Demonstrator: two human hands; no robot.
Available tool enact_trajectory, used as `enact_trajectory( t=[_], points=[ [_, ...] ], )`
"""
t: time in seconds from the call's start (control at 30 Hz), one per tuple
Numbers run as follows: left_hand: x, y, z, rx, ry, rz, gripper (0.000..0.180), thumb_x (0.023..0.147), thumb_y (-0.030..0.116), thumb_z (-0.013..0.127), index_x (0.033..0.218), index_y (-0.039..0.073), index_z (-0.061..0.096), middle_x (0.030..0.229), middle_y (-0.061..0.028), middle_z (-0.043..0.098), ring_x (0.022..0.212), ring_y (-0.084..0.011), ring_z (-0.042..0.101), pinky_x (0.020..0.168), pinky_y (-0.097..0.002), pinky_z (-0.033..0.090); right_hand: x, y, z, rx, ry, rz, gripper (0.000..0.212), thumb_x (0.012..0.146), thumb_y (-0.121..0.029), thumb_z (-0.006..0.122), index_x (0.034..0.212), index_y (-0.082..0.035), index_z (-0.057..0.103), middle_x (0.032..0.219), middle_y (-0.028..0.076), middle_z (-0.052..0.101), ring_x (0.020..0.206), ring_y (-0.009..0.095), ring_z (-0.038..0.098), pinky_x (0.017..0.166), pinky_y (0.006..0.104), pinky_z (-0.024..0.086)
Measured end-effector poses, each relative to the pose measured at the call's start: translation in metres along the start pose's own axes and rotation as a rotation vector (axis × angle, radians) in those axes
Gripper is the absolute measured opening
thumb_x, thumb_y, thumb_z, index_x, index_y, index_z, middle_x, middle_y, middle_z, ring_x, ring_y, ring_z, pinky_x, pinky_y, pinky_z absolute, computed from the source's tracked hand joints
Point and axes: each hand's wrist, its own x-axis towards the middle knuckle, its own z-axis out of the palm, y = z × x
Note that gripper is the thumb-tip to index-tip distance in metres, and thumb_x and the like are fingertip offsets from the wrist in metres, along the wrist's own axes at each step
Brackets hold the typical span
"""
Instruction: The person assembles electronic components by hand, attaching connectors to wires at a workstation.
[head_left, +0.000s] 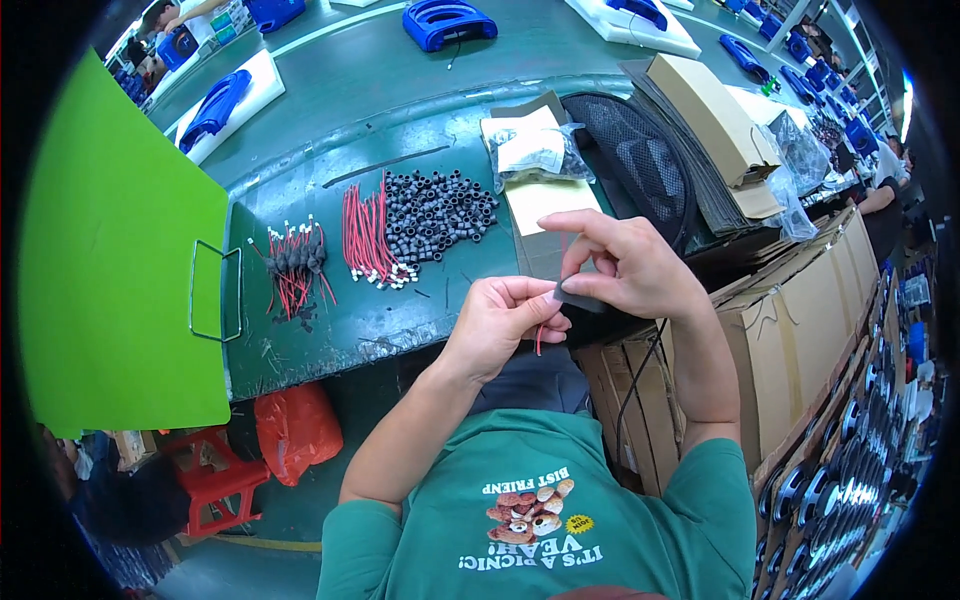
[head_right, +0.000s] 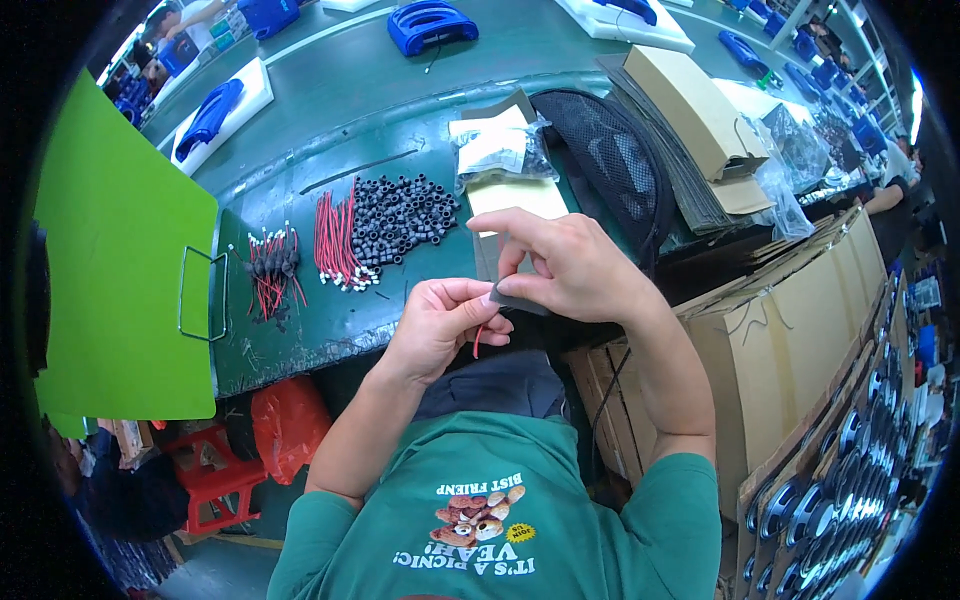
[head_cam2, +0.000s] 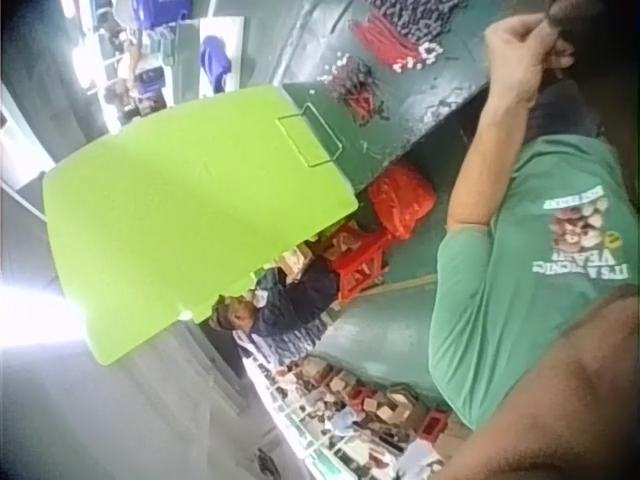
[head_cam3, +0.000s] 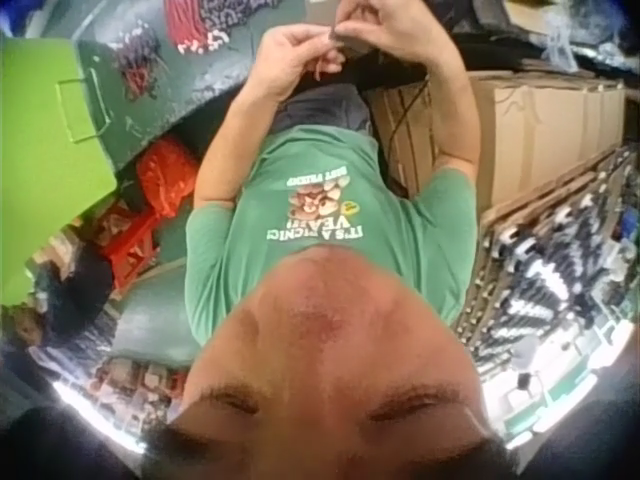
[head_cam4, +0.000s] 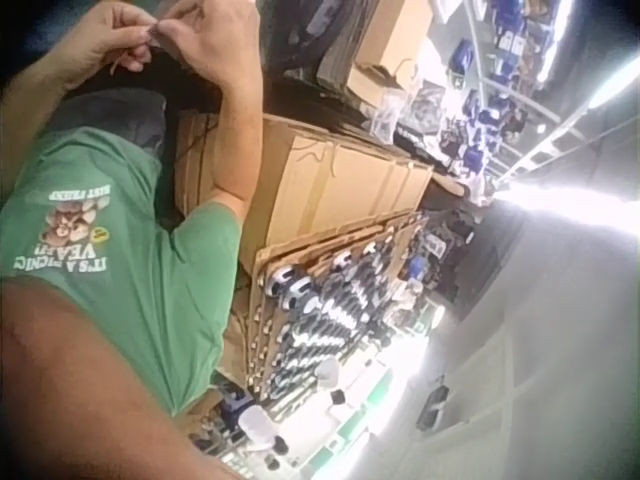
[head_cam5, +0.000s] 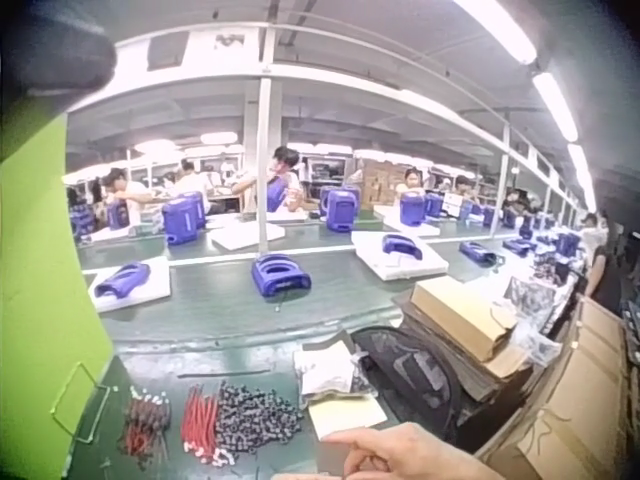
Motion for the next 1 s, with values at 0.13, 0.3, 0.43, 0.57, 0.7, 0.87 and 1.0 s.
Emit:
enact_trajectory(
  t=[0.13, 0.3, 0.43, 0.57, 0.7, 0.87, 1.0],
  points=[
    [-0.006, 0.003, -0.003, 0.006, -0.037, 0.022, 0.018, 0.083, 0.013, 0.058, 0.092, -0.003, 0.059, 0.075, -0.0081, 0.061, 0.066, -0.0142, 0.062, 0.059, -0.0246, 0.053, 0.003, -0.004, 0.005, -0.081, 0.042, -0.082, 0.058, 0.06, -0.002, 0.068, 0.115, -0.01, 0.052, 0.067, 0.0, 0.059, 0.045, 0.009, 0.042, 0.044, 0.0223, 0.035],
    [-0.009, 0.001, -0.01, -0.079, -0.073, 0.03, 0.018, 0.085, 0.015, 0.056, 0.087, -0.002, 0.059, 0.069, -0.008, 0.06, 0.064, -0.0157, 0.061, 0.059, -0.0271, 0.053, 0.006, -0.012, 0.009, -0.104, 0.045, -0.13, 0.056, 0.06, -0.003, 0.069, 0.114, -0.01, 0.053, 0.07, 0.001, 0.062, 0.046, 0.01, 0.048, 0.044, 0.0221, 0.038],
    [-0.008, -0.005, -0.019, -0.097, -0.097, 0.126, 0.017, 0.085, 0.014, 0.055, 0.08, -0.001, 0.059, 0.062, -0.0071, 0.059, 0.06, -0.017, 0.06, 0.056, -0.0295, 0.051, 0.004, -0.024, 0.009, -0.079, -0.025, -0.066, 0.053, 0.064, -0.006, 0.067, 0.114, -0.009, 0.05, 0.082, 0.007, 0.063, 0.062, 0.021, 0.06, 0.053, 0.0282, 0.047],
    [-0.016, -0.001, -0.026, -0.118, -0.069, 0.226, 0.014, 0.083, 0.012, 0.058, 0.08, -0.001, 0.061, 0.063, -0.0059, 0.06, 0.057, -0.0125, 0.059, 0.055, -0.0236, 0.049, 0.0, -0.022, 0.018, -0.041, 0.178, -0.126, 0.054, 0.064, -0.002, 0.068, 0.116, -0.005, 0.05, 0.092, 0.01, 0.062, 0.059, 0.013, 0.059, 0.05, 0.022, 0.046],
    [-0.018, 0.003, -0.028, 0.025, -0.06, 0.312, 0.013, 0.083, 0.01, 0.058, 0.079, -0.001, 0.062, 0.07, -0.004, 0.057, 0.064, -0.0104, 0.056, 0.061, -0.0212, 0.046, -0.012, -0.007, 0.031, 0.579, 0.364, 0.171, 0.043, 0.066, 0.001, 0.064, 0.108, 0.004, 0.054, 0.094, 0.011, 0.061, 0.053, 0.002, 0.05, 0.045, 0.0138, 0.04],
    [-0.019, 0.003, -0.036, 0.274, -0.084, 0.397, 0.015, 0.082, 0.013, 0.059, 0.082, -0.001, 0.062, 0.078, -0.0043, 0.055, 0.073, -0.0104, 0.051, 0.068, -0.0223, 0.041, -0.018, -0.011, 0.039, 0.765, 0.207, 0.342, 0.016, 0.073, -0.001, 0.065, 0.089, 0.002, 0.062, 0.069, 0.0, 0.059, 0.053, 0.001, 0.049, 0.047, 0.0137, 0.039],
    [-0.023, 0.006, -0.021, 0.141, -0.044, 0.389, 0.015, 0.081, 0.013, 0.06, 0.079, -0.001, 0.062, 0.077, -0.0011, 0.052, 0.069, -0.0079, 0.046, 0.063, -0.0211, 0.037, -0.018, -0.015, 0.045, 0.656, 0.292, 0.304, 0.008, 0.075, -0.003, 0.064, 0.081, 0.002, 0.064, 0.064, -0.002, 0.057, 0.053, 0.0, 0.046, 0.046, 0.0139, 0.035]
  ],
)
